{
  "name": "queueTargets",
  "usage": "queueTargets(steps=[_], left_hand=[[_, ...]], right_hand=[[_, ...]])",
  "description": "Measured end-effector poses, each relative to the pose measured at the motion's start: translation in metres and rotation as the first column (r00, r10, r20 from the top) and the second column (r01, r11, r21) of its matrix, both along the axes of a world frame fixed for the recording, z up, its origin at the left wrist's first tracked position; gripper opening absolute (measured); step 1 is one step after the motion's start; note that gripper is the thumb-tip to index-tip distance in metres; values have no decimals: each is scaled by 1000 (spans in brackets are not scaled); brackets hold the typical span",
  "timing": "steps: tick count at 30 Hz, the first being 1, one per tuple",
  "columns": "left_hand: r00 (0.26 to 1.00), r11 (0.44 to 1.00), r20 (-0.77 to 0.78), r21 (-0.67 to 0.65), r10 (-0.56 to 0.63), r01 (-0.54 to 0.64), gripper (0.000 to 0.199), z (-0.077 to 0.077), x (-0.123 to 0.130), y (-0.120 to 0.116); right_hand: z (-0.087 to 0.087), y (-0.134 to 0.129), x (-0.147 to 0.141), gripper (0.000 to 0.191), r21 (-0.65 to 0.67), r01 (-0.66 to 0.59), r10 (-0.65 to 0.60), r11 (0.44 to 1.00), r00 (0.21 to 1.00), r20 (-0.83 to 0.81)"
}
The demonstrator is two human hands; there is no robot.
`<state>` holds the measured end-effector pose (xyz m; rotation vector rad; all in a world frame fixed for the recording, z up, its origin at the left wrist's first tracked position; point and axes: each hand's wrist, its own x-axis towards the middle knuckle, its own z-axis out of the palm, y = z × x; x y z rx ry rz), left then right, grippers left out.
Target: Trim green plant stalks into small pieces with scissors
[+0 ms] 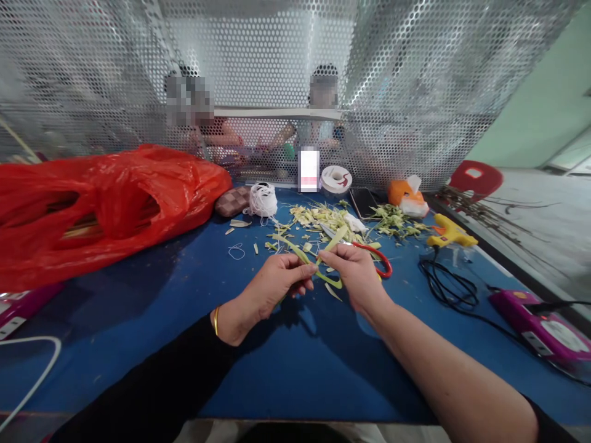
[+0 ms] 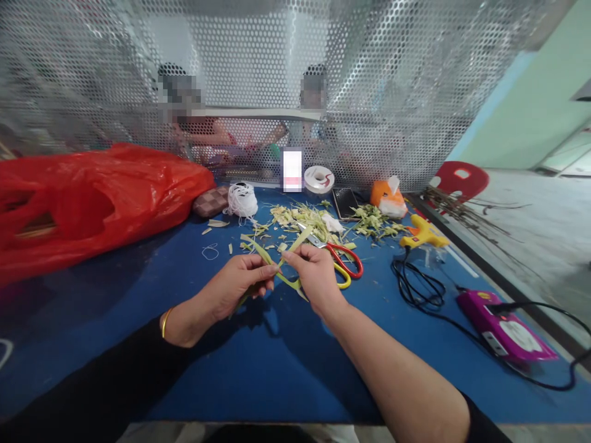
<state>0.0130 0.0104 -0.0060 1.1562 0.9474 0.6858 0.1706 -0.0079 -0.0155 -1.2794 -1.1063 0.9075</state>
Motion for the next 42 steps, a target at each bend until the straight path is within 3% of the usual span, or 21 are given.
queueTargets(steps=[2, 4, 6, 7, 8, 10, 12, 15, 17, 25, 30, 36, 42], left_hand=[[998, 998, 34, -37, 51, -49, 26, -1, 1, 0], [991, 993, 82, -66, 102, -97, 26, 0, 2, 1], [982, 989, 133, -75, 137, -128, 24, 1, 2, 2], [976, 988, 160, -73, 145, -135, 23, 2, 1, 2], [971, 988, 188, -64, 151, -141, 21, 3, 1, 3], [958, 987, 239, -35, 159, -155, 19, 4, 0, 4], [947, 984, 271, -19, 174, -176, 18, 4, 0, 4], [940, 982, 285, -31, 188, -187, 17, 2, 1, 3], [941, 982, 282, -38, 187, -184, 15, 2, 3, 2], [923, 975, 316, -60, 220, -212, 13, -4, 6, 2], [917, 954, 270, -138, 295, -266, 7, -2, 2, 11], [906, 935, 237, -143, 352, -326, 9, 2, -4, 16], [899, 929, 246, -180, 362, -325, 11, 7, -3, 12]], right_hand=[[4, 2, 7, 26, 19, 29, -31, 999, 997, 71], [10, 0, 13, 17, 136, 129, -152, 982, 974, 170], [16, -6, 14, 12, 445, 202, -375, 873, 860, 346], [18, -11, 13, 10, 554, 175, -437, 814, 812, 386], [19, -15, 10, 13, 593, 107, -424, 798, 799, 426], [17, -22, 1, 19, 465, -88, -214, 881, 803, 556], [10, -24, -8, 19, 285, -173, -23, 943, 819, 573], [-2, -20, -20, 22, 60, -223, 170, 973, 866, 470], [-7, -18, -22, 27, -11, -240, 224, 971, 888, 402], [-5, -19, -18, 33, 90, -324, 233, 942, 823, 518], [-6, -13, -15, 30, 34, -345, 262, 938, 770, 582], [-6, -1, -1, 34, 49, -216, 58, 975, 463, 884], [-5, 6, 3, 28, 57, -193, 10, 980, 328, 944]])
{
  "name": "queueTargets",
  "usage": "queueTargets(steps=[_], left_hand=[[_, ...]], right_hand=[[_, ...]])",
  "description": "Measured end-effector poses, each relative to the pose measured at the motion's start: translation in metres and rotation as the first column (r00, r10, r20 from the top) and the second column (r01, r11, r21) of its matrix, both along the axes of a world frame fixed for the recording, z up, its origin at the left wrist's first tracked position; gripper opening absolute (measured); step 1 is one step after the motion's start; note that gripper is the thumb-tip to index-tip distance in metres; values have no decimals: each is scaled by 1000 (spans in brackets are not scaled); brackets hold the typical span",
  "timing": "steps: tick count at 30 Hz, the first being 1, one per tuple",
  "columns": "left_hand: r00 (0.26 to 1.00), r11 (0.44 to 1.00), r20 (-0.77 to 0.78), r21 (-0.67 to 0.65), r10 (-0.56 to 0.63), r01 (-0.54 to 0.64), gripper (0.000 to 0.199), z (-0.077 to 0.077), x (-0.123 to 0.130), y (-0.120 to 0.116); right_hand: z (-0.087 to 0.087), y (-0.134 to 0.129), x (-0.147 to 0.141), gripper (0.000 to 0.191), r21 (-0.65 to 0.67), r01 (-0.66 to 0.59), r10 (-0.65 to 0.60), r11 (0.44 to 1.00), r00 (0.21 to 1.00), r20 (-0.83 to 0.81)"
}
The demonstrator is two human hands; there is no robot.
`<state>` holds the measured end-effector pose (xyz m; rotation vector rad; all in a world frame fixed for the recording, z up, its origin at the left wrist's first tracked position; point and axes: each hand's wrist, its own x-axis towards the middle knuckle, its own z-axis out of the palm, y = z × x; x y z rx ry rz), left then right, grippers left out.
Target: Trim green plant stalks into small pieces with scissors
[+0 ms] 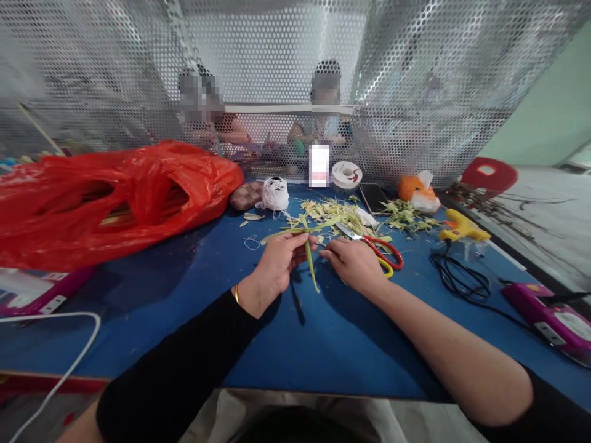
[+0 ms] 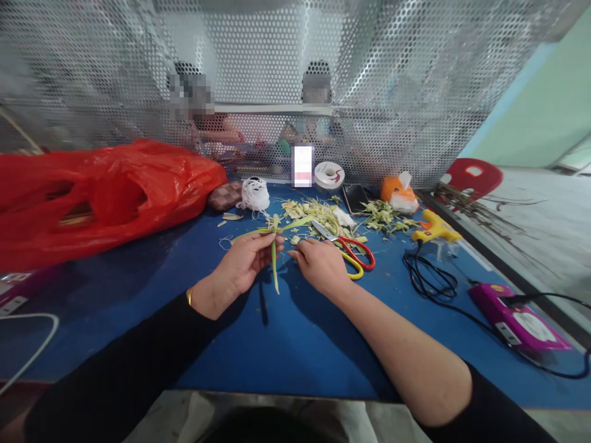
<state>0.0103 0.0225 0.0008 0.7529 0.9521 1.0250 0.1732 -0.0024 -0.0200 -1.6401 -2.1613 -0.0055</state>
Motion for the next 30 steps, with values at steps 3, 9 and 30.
queueTargets(steps=[3, 9, 30], left_hand=[[1000, 1000, 10, -7, -18, 18, 10, 1, 0, -2], [999, 1000, 30, 1, -22, 22, 10, -1, -2, -1], [999, 999, 38, -16, -39, 40, 12, 2, -1, -2]], right_hand=[[1, -1, -1, 27, 8, -16, 15, 1000, 999, 51], [1, -4, -2, 29, 19, -47, 45, 999, 994, 96], [1, -7, -2, 24, 9, -67, 66, 998, 989, 129]])
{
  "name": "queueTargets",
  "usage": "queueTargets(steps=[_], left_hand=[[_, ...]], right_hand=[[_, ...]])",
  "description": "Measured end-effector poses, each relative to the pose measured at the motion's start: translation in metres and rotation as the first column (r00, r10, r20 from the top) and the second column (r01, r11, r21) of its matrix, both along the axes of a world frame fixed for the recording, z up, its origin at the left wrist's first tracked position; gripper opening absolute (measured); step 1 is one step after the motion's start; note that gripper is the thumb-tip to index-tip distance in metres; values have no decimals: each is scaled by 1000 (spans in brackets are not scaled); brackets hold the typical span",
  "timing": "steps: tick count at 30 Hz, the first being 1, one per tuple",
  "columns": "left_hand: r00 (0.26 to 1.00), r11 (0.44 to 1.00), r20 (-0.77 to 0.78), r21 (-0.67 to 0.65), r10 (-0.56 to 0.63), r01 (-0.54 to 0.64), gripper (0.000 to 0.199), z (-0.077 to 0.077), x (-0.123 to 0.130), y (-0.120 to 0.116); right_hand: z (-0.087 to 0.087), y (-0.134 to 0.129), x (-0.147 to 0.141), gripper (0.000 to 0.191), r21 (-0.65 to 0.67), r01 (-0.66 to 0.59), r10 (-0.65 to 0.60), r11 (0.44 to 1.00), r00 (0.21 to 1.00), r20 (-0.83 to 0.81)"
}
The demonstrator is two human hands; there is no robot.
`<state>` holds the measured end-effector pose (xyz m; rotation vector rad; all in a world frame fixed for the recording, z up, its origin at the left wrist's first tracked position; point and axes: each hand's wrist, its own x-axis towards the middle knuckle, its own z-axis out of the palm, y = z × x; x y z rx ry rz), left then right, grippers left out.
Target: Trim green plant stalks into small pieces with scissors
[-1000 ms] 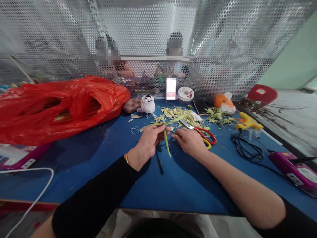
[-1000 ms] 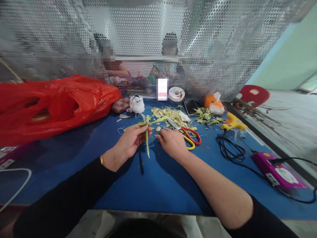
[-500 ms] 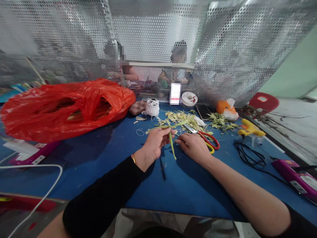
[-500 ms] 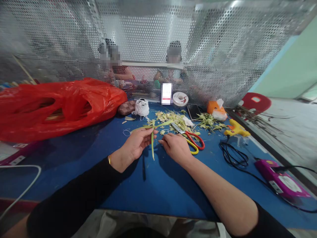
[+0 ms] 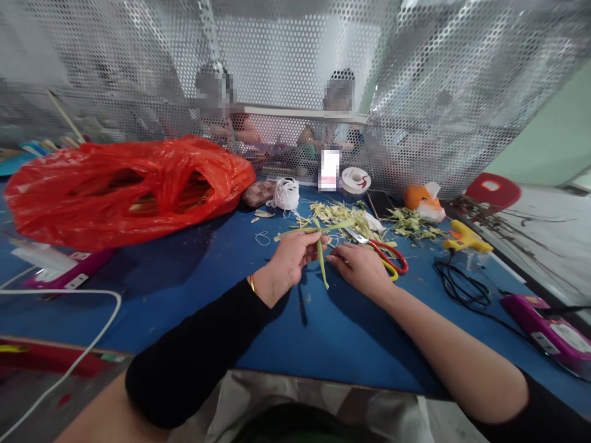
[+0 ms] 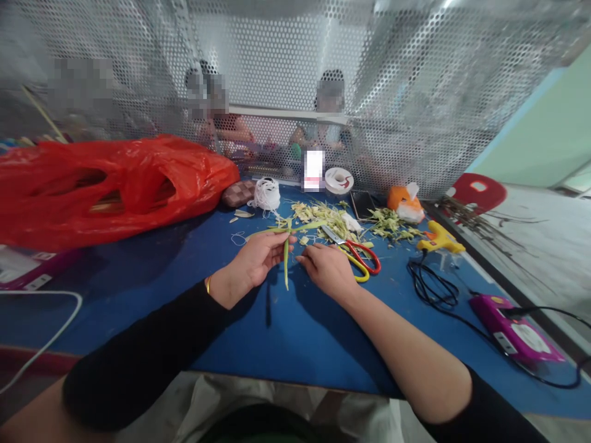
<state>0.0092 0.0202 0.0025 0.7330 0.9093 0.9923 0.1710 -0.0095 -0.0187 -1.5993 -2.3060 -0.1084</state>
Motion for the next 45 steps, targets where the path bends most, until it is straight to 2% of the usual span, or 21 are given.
queueTargets(steps=[9, 20, 28, 38, 45], left_hand=[[1000, 1000, 16, 12, -11, 11, 15, -5, 4, 3], [1000, 999, 21, 24, -21, 20, 20, 0, 6, 4], [999, 1000, 29, 11, -22, 22, 20, 0, 6, 4], [999, 999, 32, -21, -38, 38, 26, 3, 5, 2], [999, 998, 26, -32, -48, 49, 18, -1, 6, 2]], right_hand=[[-14, 14, 18, 25, 42, 66, -67, 997, 998, 12], [-28, 27, 28, 29, 120, 106, -108, 987, 994, 10], [-29, 31, 34, 31, 126, 63, -65, 990, 998, 14], [-31, 32, 34, 32, 101, 70, -72, 992, 997, 19], [-30, 33, 36, 31, 74, 44, -45, 996, 999, 21]])
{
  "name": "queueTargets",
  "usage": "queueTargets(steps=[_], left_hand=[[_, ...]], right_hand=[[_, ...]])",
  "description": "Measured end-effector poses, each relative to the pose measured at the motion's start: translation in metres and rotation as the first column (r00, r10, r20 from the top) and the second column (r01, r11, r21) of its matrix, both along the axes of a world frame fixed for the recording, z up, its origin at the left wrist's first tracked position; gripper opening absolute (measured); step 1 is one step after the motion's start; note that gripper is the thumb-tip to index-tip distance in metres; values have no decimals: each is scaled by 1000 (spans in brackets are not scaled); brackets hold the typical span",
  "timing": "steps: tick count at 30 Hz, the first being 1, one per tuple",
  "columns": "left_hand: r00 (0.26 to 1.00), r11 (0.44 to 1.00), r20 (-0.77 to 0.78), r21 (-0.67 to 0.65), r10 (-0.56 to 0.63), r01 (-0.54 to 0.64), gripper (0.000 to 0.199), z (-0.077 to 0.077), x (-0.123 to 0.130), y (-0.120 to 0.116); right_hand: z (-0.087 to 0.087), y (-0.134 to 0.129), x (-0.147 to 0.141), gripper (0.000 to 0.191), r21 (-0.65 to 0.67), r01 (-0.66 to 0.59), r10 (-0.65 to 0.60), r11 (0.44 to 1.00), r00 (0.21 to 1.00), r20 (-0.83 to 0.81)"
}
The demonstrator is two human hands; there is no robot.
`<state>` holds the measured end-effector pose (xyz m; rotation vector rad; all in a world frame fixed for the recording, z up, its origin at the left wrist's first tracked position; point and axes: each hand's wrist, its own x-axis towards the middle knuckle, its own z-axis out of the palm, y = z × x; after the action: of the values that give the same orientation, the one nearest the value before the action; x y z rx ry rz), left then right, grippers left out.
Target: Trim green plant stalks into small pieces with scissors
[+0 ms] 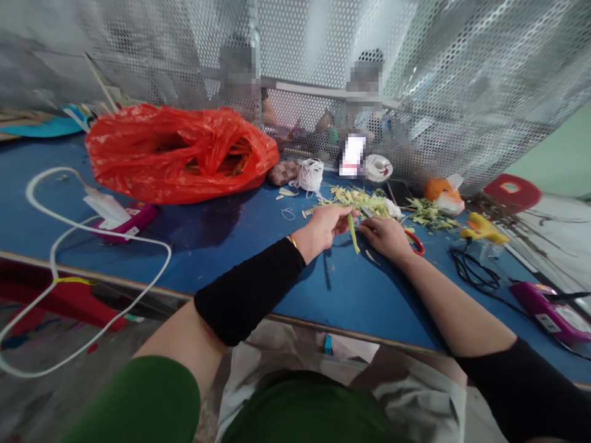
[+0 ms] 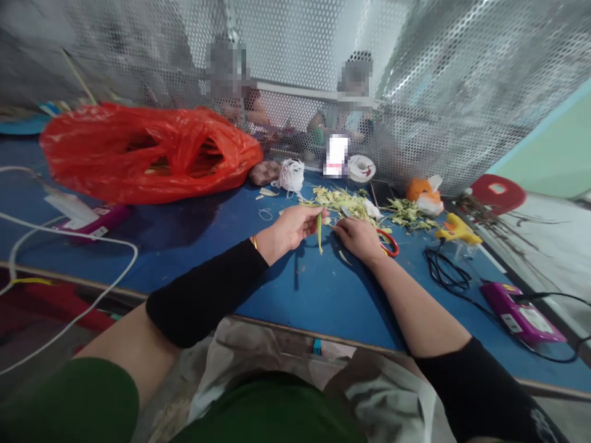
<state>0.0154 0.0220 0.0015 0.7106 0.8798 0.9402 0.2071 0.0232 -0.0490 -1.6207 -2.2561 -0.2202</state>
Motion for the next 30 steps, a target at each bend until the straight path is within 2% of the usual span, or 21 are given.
queueTargets(steps=[7, 11, 18, 30], left_hand=[[1000, 1000, 4, 8, -4, 4, 23, 0, -2, -1], [1000, 1000, -1, 0, 3, -3, 18, -3, -3, -1], [999, 999, -24, 16, -29, 29, 18, -5, -5, -5], [999, 999, -50, 32, 0, 2, 3, -1, -8, -3]], right_hand=[[5, -1, -4, 31, -30, -49, 49, 998, 999, 20], [10, -3, -7, 30, -61, -66, 67, 996, 998, 10], [17, -9, -12, 27, -92, -35, 34, 995, 999, -19], [24, -14, -23, 25, -146, -43, 39, 988, 999, -29]])
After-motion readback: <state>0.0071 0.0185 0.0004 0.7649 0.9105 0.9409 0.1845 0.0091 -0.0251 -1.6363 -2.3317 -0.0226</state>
